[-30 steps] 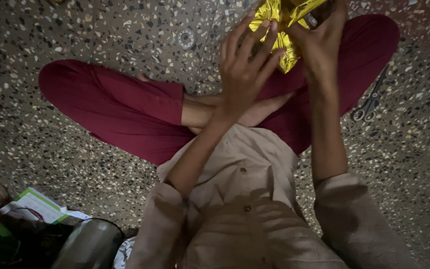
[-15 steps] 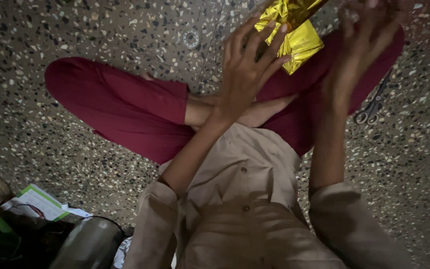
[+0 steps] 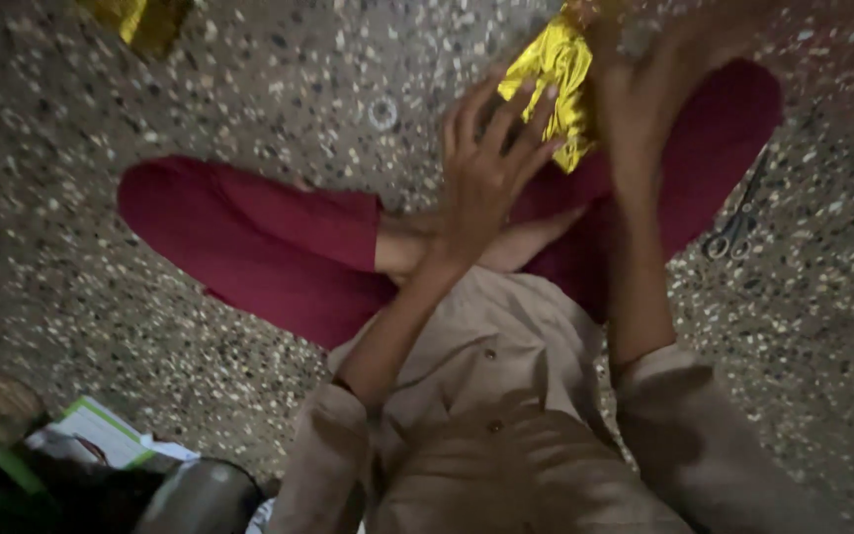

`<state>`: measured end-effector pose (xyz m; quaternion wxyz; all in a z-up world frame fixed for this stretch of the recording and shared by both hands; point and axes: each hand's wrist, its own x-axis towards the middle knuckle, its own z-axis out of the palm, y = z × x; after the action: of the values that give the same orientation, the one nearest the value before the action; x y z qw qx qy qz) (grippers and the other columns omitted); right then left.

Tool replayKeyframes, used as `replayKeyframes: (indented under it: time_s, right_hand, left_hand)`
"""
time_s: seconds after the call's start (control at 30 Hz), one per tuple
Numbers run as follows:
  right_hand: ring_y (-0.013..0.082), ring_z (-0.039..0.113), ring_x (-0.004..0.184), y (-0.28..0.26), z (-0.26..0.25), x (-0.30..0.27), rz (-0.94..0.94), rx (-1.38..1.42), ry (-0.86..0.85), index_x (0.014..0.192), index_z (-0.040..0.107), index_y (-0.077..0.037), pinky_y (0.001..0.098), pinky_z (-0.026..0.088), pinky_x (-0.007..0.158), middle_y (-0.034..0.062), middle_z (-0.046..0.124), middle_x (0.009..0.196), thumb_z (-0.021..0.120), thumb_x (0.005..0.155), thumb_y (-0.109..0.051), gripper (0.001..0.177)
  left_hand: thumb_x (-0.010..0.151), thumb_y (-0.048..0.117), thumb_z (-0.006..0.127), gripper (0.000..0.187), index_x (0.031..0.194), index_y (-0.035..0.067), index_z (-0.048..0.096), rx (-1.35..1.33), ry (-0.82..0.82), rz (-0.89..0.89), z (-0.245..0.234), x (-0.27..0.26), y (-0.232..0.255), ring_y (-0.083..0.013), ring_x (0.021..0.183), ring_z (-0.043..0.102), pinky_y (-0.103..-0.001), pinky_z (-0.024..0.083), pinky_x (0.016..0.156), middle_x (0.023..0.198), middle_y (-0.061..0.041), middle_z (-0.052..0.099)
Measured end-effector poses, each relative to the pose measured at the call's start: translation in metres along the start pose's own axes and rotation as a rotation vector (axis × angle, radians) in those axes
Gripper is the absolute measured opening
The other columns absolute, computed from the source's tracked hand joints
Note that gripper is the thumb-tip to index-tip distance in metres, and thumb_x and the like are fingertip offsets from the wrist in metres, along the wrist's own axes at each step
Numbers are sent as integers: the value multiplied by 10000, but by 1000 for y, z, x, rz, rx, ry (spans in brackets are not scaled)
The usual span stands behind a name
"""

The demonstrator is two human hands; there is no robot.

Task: The person sits on the floor and wraps a small rectangular object with gold foil paper. They fold the paper around the object, use scissors to trim excess, and secure the folds with clear tape.

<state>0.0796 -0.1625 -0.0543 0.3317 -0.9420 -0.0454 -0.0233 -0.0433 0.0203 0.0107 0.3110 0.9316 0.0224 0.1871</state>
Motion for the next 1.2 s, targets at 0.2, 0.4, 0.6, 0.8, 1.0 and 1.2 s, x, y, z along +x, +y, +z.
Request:
replayKeyframes:
  time_s: [0.2,0.4,0.6,0.8,1.0,1.2]
  right_hand:
    - [555,-124,1540,-32,3,13,-178,-201,-203,1583,-56,177,574,-36,1302,462,-144,1595,845,885,-501,1326]
    - [239,406,1439,-87,-36,21,-327,406,217,1576,169,-31,371,276,1271,164,323,1576,858,1067,-188,871]
    - [228,640,1073,-81,-65,-103,-183,389,247,1156,618,3,347,545,982,102,638,1139,787,1032,-27,212]
    - [288,685,1068,-54,2,-182,-283,287,-425,1232,662,1,412,540,917,183,726,1164,784,879,-107,389]
    - [323,642,1083,-86,116,-114,-437,221,-437,1221,663,-48,420,532,952,150,637,1187,671,985,-113,245]
    - [356,646,907,-151,119,-75,-450,242,-464,989,705,6,439,517,777,172,625,1017,844,805,-187,301]
  left_hand:
    - [989,305,752,529,1462,169,559,20,22,-17,-2,1,6,-334,1465,417,-559,356,1211,1527,-43,474]
    - [990,323,748,542,1465,130,571,35,36,20,-3,7,6,-325,1407,441,-592,342,1217,1501,-62,485]
    - [917,283,667,403,1314,214,642,247,-164,223,-16,9,-3,-310,1375,476,-606,332,1188,1474,-65,548]
    - [1039,312,632,515,1491,67,595,103,-102,147,-3,16,-3,-322,1385,476,-550,355,1231,1412,-110,547]
    - [1002,317,648,571,1499,65,521,139,-53,91,4,13,4,-296,1337,516,-518,384,1213,1351,-103,579]
    - [1015,314,666,594,1516,46,492,54,-18,48,10,9,5,-292,1328,524,-518,388,1217,1351,-104,579]
